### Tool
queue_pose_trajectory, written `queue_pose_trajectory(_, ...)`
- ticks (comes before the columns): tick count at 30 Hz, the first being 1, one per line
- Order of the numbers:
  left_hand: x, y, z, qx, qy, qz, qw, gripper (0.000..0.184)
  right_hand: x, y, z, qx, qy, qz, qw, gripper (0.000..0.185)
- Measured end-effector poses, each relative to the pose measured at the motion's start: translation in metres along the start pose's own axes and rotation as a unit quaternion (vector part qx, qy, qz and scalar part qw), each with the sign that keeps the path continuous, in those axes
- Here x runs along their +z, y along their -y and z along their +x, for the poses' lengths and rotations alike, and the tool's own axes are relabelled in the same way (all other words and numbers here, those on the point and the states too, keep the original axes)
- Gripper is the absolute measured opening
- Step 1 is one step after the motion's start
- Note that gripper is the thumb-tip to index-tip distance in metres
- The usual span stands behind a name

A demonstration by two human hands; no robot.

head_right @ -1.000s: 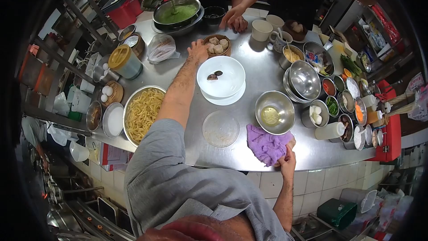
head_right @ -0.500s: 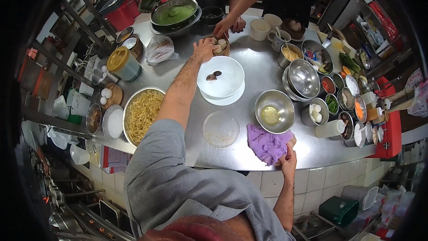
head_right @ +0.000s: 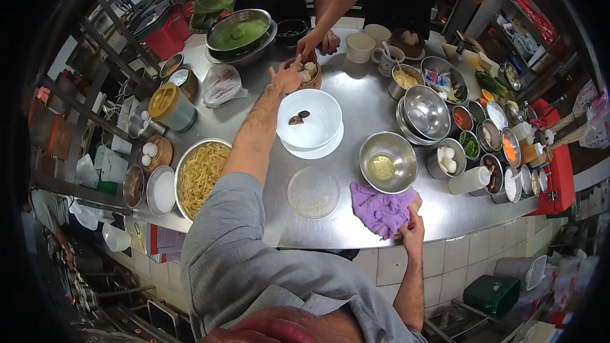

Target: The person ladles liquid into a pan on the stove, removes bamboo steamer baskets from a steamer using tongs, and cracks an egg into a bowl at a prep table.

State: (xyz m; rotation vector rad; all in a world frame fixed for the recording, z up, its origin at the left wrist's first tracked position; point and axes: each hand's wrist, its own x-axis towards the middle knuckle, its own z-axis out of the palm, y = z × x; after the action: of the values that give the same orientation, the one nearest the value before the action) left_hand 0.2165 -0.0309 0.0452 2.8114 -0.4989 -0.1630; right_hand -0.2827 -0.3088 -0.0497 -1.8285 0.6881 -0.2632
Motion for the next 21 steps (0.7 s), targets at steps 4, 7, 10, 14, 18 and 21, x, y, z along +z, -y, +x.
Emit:
queue_pose_trajectory(4,-0.003,-0.001,0.007,0.01,0.017,0.024,1.0,0.075,0.002,0.01,-0.002,-0.016,-0.005,0.013,1.0,0.057)
queue_pose_trajectory(7,-0.003,-0.003,0.005,0.052,-0.021,0.039,0.998,0.072,0.001,0.019,-0.004,-0.009,-0.002,-0.041,0.999,0.057)
queue_pose_trajectory(10,-0.005,-0.002,0.013,0.057,-0.112,-0.008,0.992,0.068,0.003,0.02,-0.004,0.004,0.0,0.01,1.0,0.056)
queue_pose_trajectory(14,0.026,0.024,0.049,-0.179,-0.205,-0.271,0.923,0.071,0.004,0.02,-0.002,0.031,0.002,0.03,0.999,0.056)
queue_pose_trajectory(18,0.028,0.026,0.042,-0.176,-0.145,-0.249,0.941,0.076,0.003,0.018,-0.002,-0.008,-0.01,0.003,1.0,0.055)
queue_pose_trajectory(21,0.013,0.014,0.022,-0.253,-0.039,-0.415,0.873,0.076,0.0,0.013,-0.005,-0.007,-0.013,-0.029,0.999,0.055)
